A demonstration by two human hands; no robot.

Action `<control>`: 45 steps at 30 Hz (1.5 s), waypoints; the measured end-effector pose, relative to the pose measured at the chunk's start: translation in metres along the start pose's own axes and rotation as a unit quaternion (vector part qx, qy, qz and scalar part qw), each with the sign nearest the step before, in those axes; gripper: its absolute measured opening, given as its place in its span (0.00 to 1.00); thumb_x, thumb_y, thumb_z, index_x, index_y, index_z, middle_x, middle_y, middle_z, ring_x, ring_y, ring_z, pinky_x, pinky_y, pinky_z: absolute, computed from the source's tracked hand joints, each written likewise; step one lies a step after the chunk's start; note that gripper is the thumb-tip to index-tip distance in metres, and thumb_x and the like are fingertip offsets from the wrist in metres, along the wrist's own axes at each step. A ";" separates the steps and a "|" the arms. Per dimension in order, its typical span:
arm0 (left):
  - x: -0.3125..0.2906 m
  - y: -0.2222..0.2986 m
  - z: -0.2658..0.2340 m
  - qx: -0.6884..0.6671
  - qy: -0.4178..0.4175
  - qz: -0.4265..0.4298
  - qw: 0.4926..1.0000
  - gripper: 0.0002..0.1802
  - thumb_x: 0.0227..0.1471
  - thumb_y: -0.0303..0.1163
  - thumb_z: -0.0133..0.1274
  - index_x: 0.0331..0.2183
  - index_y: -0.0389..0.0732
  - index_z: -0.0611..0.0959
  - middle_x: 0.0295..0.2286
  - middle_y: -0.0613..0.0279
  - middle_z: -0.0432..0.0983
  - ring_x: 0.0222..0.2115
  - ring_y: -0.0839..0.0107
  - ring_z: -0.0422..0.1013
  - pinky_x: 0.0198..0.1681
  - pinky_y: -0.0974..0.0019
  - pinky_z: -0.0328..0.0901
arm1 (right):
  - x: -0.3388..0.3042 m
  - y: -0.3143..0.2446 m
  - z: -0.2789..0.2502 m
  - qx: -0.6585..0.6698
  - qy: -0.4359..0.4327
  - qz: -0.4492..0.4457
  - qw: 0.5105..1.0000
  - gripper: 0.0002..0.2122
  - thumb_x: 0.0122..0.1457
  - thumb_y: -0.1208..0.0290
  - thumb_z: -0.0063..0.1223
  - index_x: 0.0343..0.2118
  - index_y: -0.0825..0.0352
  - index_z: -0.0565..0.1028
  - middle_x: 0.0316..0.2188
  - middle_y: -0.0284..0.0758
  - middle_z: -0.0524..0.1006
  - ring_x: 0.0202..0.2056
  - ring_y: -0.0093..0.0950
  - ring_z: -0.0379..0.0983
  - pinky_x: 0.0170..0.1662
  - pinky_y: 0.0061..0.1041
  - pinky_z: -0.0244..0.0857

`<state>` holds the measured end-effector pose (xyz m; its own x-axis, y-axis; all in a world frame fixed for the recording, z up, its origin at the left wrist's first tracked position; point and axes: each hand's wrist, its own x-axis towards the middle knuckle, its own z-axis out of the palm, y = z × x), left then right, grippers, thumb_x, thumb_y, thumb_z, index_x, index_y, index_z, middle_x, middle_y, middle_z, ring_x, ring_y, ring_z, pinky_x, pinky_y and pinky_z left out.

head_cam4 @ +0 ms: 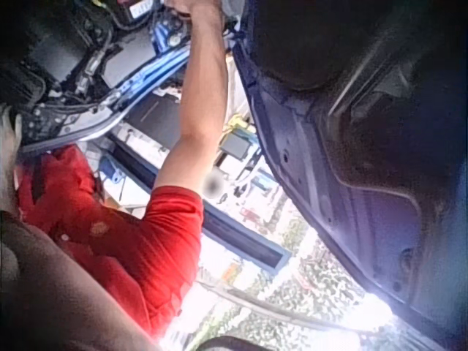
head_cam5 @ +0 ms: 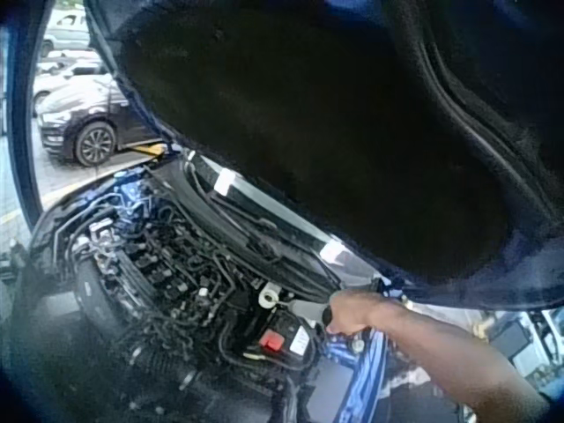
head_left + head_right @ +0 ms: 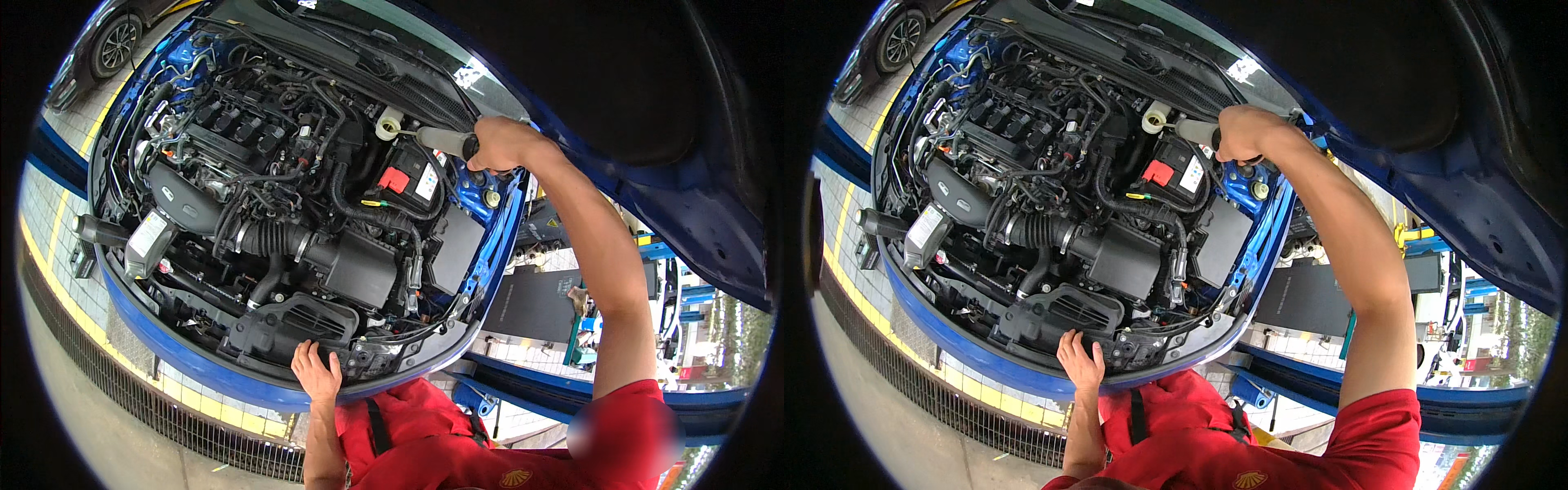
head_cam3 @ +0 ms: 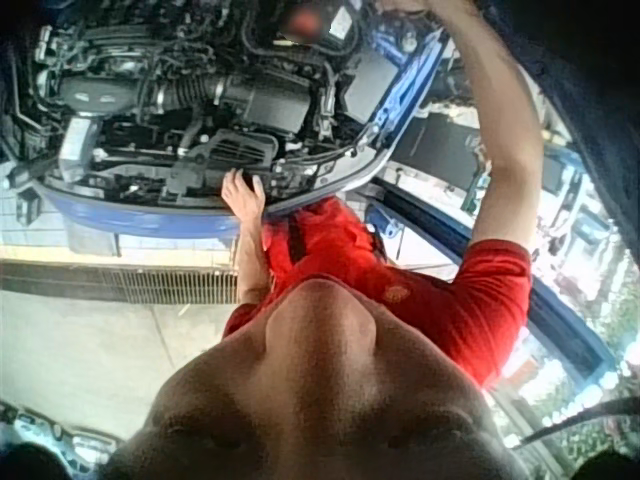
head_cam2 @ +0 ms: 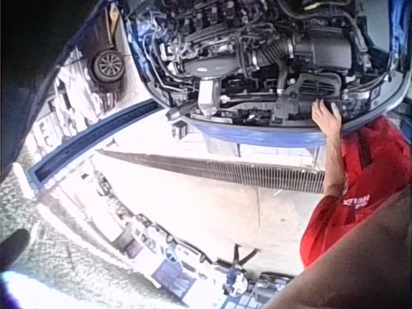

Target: The person uses a syringe to inject fluid into the engine bay of a blue car. They then wipe the area with a cloth, spray a component with an aerosol can, and finally open a bottle of fluid.

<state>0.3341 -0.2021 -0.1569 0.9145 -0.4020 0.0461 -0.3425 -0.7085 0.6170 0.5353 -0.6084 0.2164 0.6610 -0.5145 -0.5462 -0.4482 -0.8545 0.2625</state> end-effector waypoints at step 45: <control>0.394 0.283 0.098 -0.789 -0.312 -0.323 0.418 0.09 0.49 0.34 0.59 0.28 0.39 0.78 0.24 0.60 0.75 0.24 0.64 0.72 0.28 0.58 0.68 | 0.021 -0.033 0.098 0.088 0.099 0.038 0.990 0.30 0.57 0.58 0.58 0.56 0.77 0.65 0.44 0.57 0.78 0.48 0.50 0.76 0.52 0.45 0.69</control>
<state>0.5761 -0.6176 -0.0407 0.3026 -0.8452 -0.4404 0.9527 0.2815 0.1144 0.5046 -0.5836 0.1182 0.7184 -0.5955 -0.3595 -0.5879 -0.7960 0.1438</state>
